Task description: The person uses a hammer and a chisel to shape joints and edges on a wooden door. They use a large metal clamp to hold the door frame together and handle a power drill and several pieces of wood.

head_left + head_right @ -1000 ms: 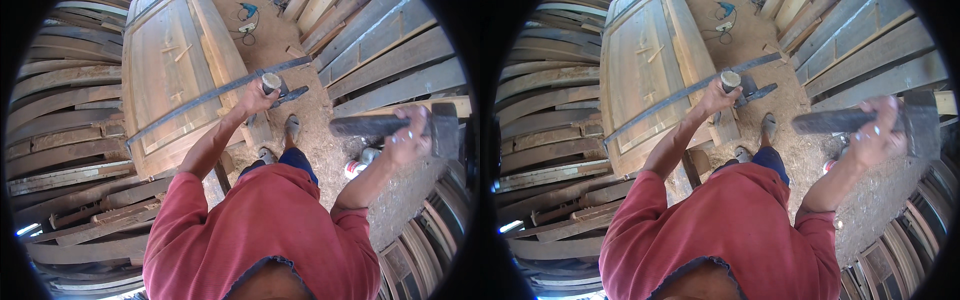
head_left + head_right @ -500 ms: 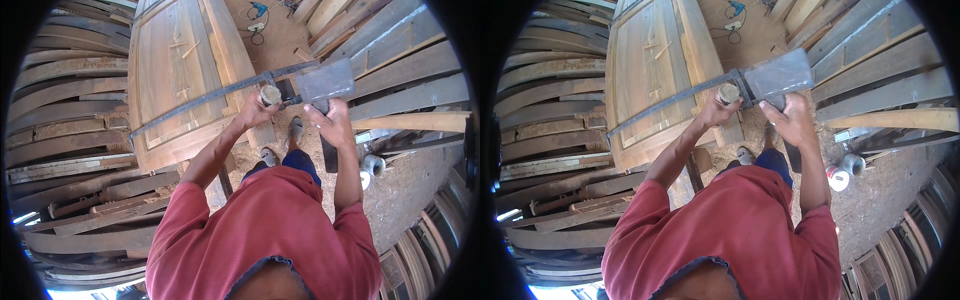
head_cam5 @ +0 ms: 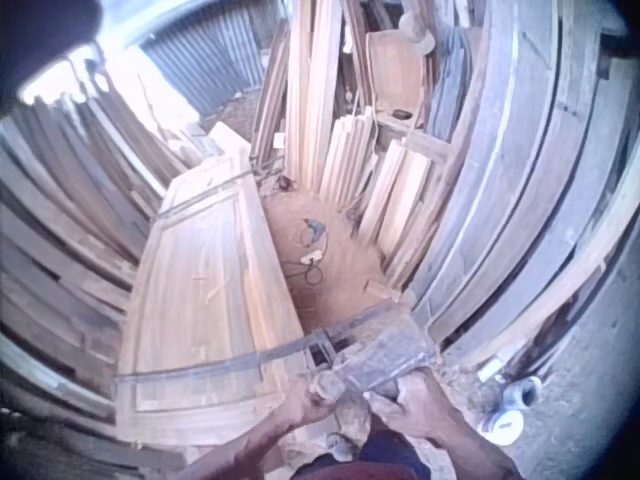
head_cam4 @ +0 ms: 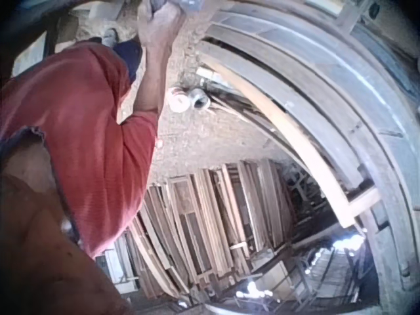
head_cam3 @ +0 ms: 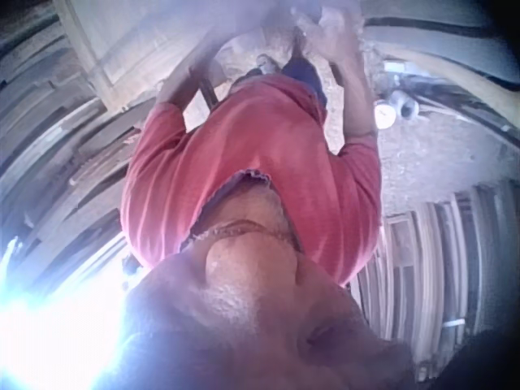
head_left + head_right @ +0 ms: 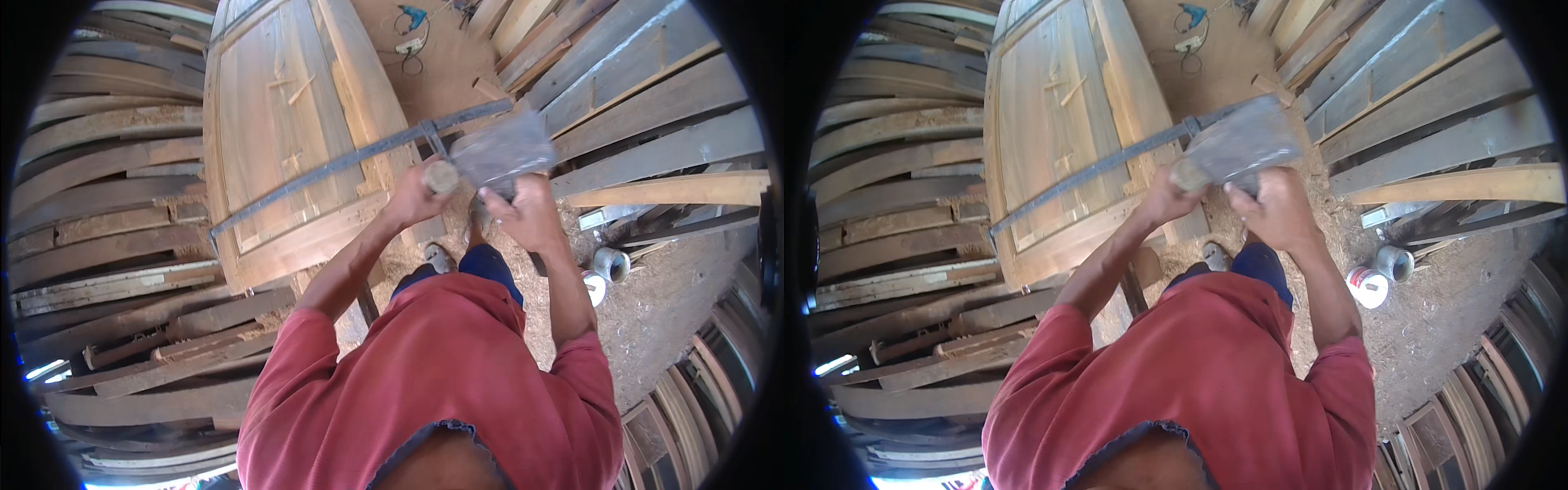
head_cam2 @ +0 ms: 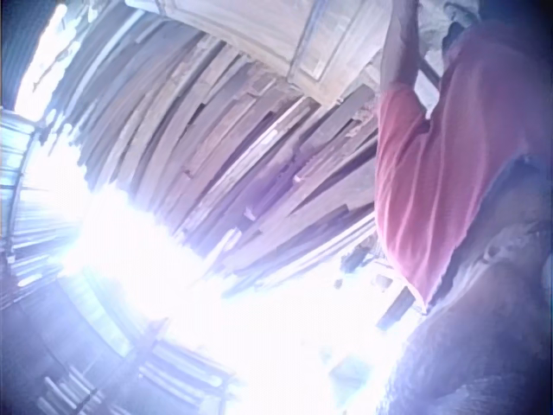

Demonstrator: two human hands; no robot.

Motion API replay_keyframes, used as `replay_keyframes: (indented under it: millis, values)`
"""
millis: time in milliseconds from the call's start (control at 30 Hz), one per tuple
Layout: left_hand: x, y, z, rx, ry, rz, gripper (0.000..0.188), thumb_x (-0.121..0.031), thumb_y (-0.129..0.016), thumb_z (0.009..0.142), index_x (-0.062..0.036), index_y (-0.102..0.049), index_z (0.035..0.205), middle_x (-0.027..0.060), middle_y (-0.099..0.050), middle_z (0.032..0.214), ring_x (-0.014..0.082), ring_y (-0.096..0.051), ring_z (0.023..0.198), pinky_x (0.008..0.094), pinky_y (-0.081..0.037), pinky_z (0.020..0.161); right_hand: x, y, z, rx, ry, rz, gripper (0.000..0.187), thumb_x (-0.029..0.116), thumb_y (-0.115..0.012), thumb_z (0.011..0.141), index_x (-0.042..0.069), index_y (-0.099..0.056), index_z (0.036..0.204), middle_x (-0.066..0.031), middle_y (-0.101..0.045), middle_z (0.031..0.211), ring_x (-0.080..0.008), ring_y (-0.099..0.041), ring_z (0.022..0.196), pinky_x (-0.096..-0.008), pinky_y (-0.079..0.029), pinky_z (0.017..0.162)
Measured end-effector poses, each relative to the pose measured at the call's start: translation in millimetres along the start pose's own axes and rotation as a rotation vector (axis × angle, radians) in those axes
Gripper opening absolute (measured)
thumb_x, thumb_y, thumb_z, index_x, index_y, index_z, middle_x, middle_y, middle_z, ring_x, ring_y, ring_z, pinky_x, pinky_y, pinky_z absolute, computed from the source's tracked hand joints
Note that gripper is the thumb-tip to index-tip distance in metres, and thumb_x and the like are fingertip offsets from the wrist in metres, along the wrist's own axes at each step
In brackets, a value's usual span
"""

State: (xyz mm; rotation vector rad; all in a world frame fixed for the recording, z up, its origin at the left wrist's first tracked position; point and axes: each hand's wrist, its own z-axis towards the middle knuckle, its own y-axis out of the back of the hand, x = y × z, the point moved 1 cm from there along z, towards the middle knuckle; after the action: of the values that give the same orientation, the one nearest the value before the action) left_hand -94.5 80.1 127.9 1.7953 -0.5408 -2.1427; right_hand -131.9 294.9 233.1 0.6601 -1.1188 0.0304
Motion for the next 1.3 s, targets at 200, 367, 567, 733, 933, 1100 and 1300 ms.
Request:
replay_keyframes:
  millis: [200,367,567,733,933,1100,1300]
  values:
    - [-59,-89,23,0.461,0.063,0.382,0.029,-0.018,-0.069,0.077,-0.0110,-0.061,0.104,0.0167,-0.071,0.088,0.0366,-0.070,0.084,0.0492,-0.055,0.074,-39,27,-53,-0.233,-0.519,0.206,0.016,0.015,-0.069,0.088,0.000,-0.066,0.085,-0.0050,-0.063,0.065,-0.0104,-0.057,0.054,-0.0282,-0.045,0.052]
    - [-16,-98,28,0.510,0.101,0.374,0.037,-0.019,-0.072,0.072,-0.0121,-0.061,0.107,0.0174,-0.070,0.089,0.0386,-0.068,0.088,0.0488,-0.054,0.077,-64,69,-88,-0.473,-0.564,0.131,0.012,0.012,-0.068,0.089,0.001,-0.063,0.085,-0.0025,-0.059,0.061,-0.0099,-0.052,0.051,-0.0274,-0.041,0.049]
    - [3,-79,33,0.463,0.073,0.333,0.038,-0.021,-0.073,0.070,-0.0096,-0.061,0.104,0.0181,-0.069,0.083,0.0398,-0.068,0.084,0.0491,-0.054,0.075,-70,88,-87,-0.887,-0.489,0.268,0.013,0.015,-0.066,0.092,0.004,-0.064,0.085,-0.0014,-0.058,0.061,-0.0105,-0.052,0.051,-0.0265,-0.042,0.052]
    - [6,-78,38,0.396,0.048,0.344,0.037,-0.020,-0.074,0.068,-0.0087,-0.062,0.102,0.0179,-0.069,0.080,0.0395,-0.068,0.083,0.0485,-0.054,0.074,-112,18,-105,-0.304,-0.502,-0.317,0.016,0.015,-0.064,0.089,-0.001,-0.067,0.089,-0.0114,-0.066,0.075,-0.0212,-0.063,0.067,-0.0349,-0.050,0.063]
    - [8,-32,41,0.120,0.094,0.131,0.035,-0.014,-0.072,0.076,-0.0083,-0.065,0.110,0.0174,-0.072,0.096,0.0277,-0.072,0.090,0.0376,-0.058,0.081,-80,-1,-81,0.057,-0.630,-0.096,0.019,0.012,-0.068,0.087,-0.005,-0.063,0.090,-0.0129,-0.061,0.071,-0.0195,-0.062,0.065,-0.0359,-0.051,0.059]
    - [57,57,11,-0.537,0.409,-0.389,0.024,-0.015,-0.071,0.087,-0.0046,-0.062,0.106,0.0101,-0.068,0.090,0.0207,-0.067,0.080,0.0334,-0.056,0.075,-53,-15,-42,0.060,-0.626,0.185,0.009,0.005,-0.064,0.091,0.001,-0.058,0.096,-0.0013,-0.056,0.071,-0.0077,-0.049,0.056,-0.0249,-0.043,0.050]
    - [126,97,-114,-1.063,0.180,-1.190,0.013,0.001,-0.062,0.089,-0.0058,-0.052,0.094,0.0102,-0.061,0.083,0.0225,-0.062,0.070,0.0393,-0.053,0.062,34,-52,39,0.330,-0.308,0.120,0.011,0.008,-0.069,0.089,0.000,-0.063,0.092,-0.0027,-0.061,0.073,-0.0080,-0.054,0.062,-0.0257,-0.044,0.054]
